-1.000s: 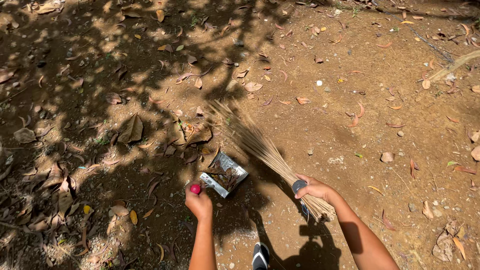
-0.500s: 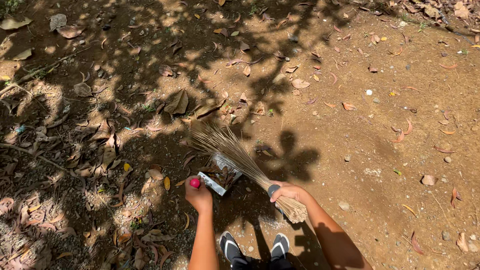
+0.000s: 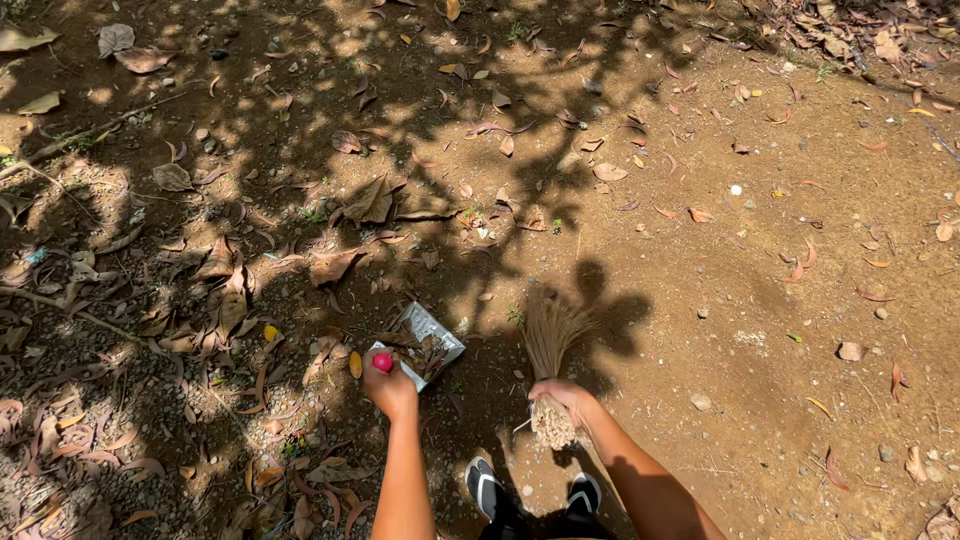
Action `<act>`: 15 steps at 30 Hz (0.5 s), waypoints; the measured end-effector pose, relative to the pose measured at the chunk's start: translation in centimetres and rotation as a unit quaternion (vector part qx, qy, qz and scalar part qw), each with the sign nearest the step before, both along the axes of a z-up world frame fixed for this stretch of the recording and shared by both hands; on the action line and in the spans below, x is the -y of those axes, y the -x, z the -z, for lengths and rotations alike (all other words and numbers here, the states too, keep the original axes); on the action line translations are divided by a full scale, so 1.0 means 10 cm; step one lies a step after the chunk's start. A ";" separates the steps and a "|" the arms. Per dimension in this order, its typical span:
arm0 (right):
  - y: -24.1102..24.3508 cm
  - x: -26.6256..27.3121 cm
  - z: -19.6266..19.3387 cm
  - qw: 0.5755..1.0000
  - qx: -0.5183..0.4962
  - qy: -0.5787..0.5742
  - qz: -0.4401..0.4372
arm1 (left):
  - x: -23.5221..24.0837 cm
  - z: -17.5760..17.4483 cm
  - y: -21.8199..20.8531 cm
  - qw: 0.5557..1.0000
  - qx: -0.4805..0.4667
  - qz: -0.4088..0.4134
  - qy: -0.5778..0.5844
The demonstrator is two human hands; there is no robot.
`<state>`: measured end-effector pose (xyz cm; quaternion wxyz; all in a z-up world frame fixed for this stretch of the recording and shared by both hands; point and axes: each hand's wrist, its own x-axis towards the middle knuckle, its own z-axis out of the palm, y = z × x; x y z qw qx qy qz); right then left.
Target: The person sweeps dry leaves on a paved outdoor area using a traditional broom and a dustpan. They gather leaves into a pile and sweep them into the dustpan, moving around a tree base to collect scattered debris.
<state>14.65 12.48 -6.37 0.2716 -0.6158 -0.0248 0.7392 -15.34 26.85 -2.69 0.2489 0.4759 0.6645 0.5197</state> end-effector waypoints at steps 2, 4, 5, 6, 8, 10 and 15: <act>0.18 -0.03 0.00 0.998 -0.041 0.001 -0.042 | -0.02 -0.02 0.12 1.000 -0.003 -0.007 0.017; 0.15 -0.02 -0.11 0.994 -0.082 0.001 -0.071 | -0.06 -0.05 0.22 0.997 -0.021 -0.025 0.066; 0.11 -0.03 -0.20 0.990 -0.119 -0.012 -0.077 | -0.06 -0.07 0.24 0.998 -0.018 -0.031 0.058; 0.04 -0.03 -0.31 0.991 -0.094 -0.050 -0.079 | -0.09 -0.07 0.27 0.998 -0.015 -0.038 0.047; -0.20 0.01 -0.55 0.988 -0.043 -0.124 -0.084 | -0.12 -0.05 0.30 0.998 -0.016 -0.053 0.043; -0.28 -0.02 -0.61 0.992 0.043 -0.105 -0.059 | -0.13 -0.01 0.30 0.996 -0.026 -0.063 0.057; -0.34 -0.21 -0.33 0.990 0.073 -0.075 0.096 | -0.16 0.03 0.21 0.998 -0.010 -0.054 0.041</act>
